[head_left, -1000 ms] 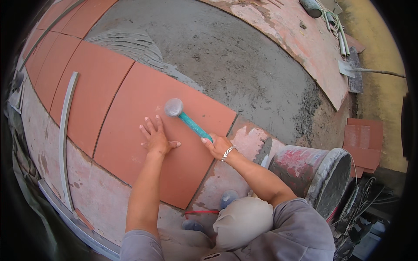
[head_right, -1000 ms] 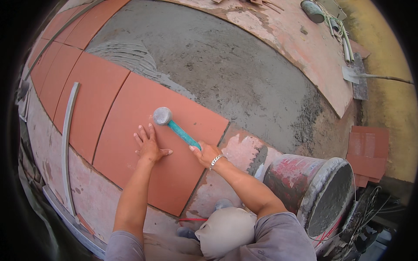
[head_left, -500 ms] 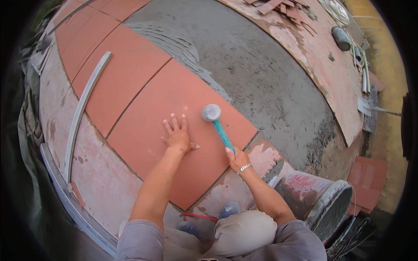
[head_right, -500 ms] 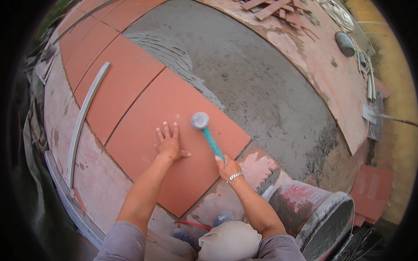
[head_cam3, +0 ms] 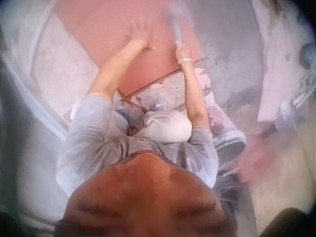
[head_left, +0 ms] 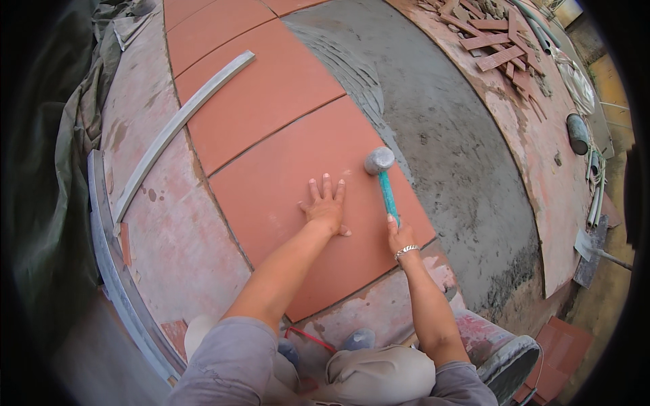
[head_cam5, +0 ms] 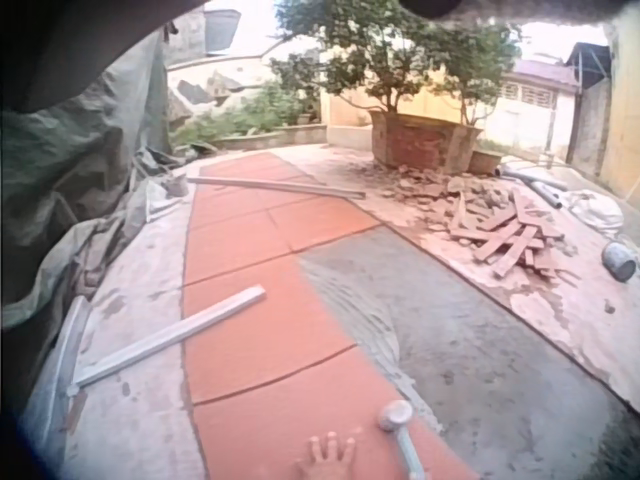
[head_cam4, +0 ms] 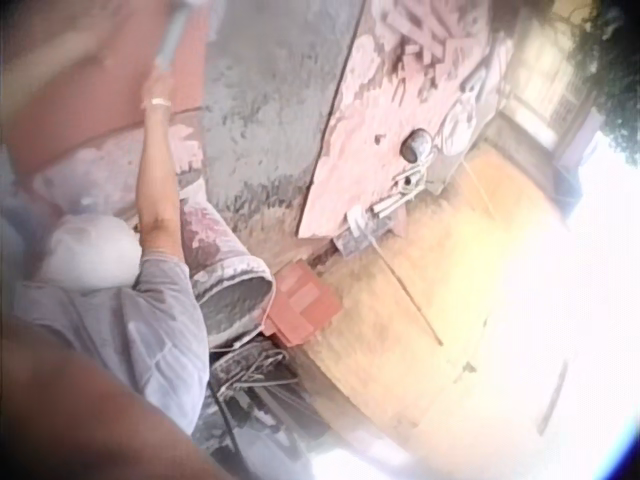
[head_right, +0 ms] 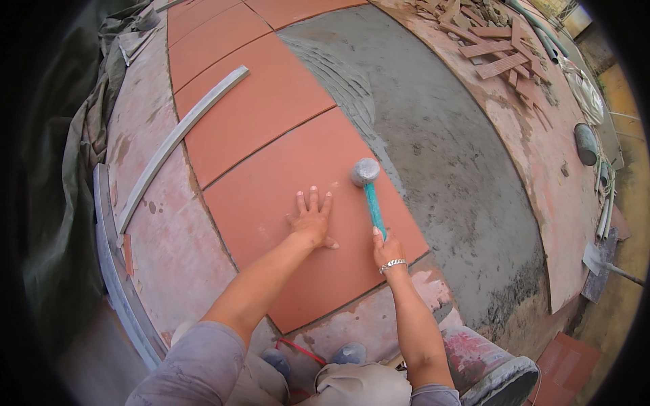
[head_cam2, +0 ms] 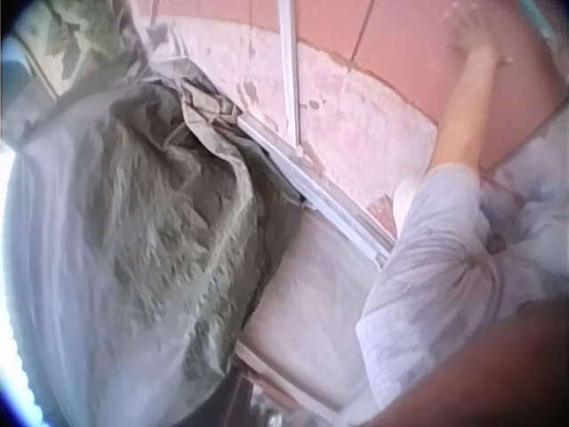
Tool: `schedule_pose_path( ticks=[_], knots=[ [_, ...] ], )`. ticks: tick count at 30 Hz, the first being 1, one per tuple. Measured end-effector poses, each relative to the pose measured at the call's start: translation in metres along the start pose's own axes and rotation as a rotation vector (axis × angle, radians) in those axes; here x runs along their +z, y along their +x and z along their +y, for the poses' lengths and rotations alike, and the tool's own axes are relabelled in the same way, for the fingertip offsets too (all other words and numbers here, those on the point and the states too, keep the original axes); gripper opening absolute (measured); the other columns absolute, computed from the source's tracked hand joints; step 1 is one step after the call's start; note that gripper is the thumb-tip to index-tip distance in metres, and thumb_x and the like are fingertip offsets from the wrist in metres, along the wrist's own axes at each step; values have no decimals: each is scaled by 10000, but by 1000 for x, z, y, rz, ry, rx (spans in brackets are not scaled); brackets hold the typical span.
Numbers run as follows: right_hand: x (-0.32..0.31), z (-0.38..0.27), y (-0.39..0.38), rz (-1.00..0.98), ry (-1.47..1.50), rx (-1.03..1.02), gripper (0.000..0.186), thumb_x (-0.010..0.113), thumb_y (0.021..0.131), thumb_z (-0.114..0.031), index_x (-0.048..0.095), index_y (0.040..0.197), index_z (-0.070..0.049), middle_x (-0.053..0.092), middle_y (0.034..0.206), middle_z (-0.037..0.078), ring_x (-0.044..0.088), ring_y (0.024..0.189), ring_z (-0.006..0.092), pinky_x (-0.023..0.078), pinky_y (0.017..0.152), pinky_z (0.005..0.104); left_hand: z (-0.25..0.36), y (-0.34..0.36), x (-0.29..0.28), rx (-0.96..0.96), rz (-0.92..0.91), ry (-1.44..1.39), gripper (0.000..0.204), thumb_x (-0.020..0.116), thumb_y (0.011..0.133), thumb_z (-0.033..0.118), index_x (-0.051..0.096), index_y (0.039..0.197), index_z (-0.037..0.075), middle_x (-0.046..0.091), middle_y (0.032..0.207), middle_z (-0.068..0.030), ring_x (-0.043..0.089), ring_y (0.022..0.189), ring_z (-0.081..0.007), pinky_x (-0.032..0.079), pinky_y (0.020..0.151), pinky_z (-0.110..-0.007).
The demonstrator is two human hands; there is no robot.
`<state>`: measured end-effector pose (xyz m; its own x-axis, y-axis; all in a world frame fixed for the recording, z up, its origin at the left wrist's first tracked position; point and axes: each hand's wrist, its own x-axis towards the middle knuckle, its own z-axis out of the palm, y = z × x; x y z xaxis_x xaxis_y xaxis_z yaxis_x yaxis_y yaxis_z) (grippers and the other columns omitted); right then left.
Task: The person spreads adhesive on a floor surface using a notched trowel, then places terracotta tiles onto the adhesive. They use a rubber mallet to tap the tiles into place and a straight edge to check alignment.
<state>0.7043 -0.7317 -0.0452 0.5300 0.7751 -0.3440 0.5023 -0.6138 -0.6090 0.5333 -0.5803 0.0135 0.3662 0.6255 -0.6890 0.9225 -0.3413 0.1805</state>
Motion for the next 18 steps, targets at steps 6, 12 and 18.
schedule_pose_path(
  ticks=[6, 12, 18],
  knots=[
    [8, 22, -3, -61, -88, 18, 603, 469, 1044, -514, 677, 1121, 47, 686, 989, 330, 661, 979, 513, 514, 842, 530, -15, 5, 22, 44, 99, 1, 1316, 946, 641, 487, 137, 1651, 253, 25, 1726, -124, 40, 1561, -472, 325, 1115, -749],
    [13, 36, 9, -63, -62, 50, 697, 449, 1044, -580, 670, 1117, 76, 700, 890, 296, 669, 860, 489, 518, 769, 502, -43, 9, 35, 214, 105, 26, 1308, 952, 636, 453, 158, 1650, 227, 57, 1724, -116, 62, 1570, -433, 332, 1132, -727],
    [12, 25, -54, -136, -21, -57, 583, 472, 1052, -529, 648, 993, 24, 650, 730, 196, 650, 690, 366, 500, 660, 445, -119, -27, 38, 272, 4, 297, 1370, 978, 601, 383, 120, 1655, 214, 33, 1726, -111, 52, 1584, -373, 321, 1143, -729]
  ],
)
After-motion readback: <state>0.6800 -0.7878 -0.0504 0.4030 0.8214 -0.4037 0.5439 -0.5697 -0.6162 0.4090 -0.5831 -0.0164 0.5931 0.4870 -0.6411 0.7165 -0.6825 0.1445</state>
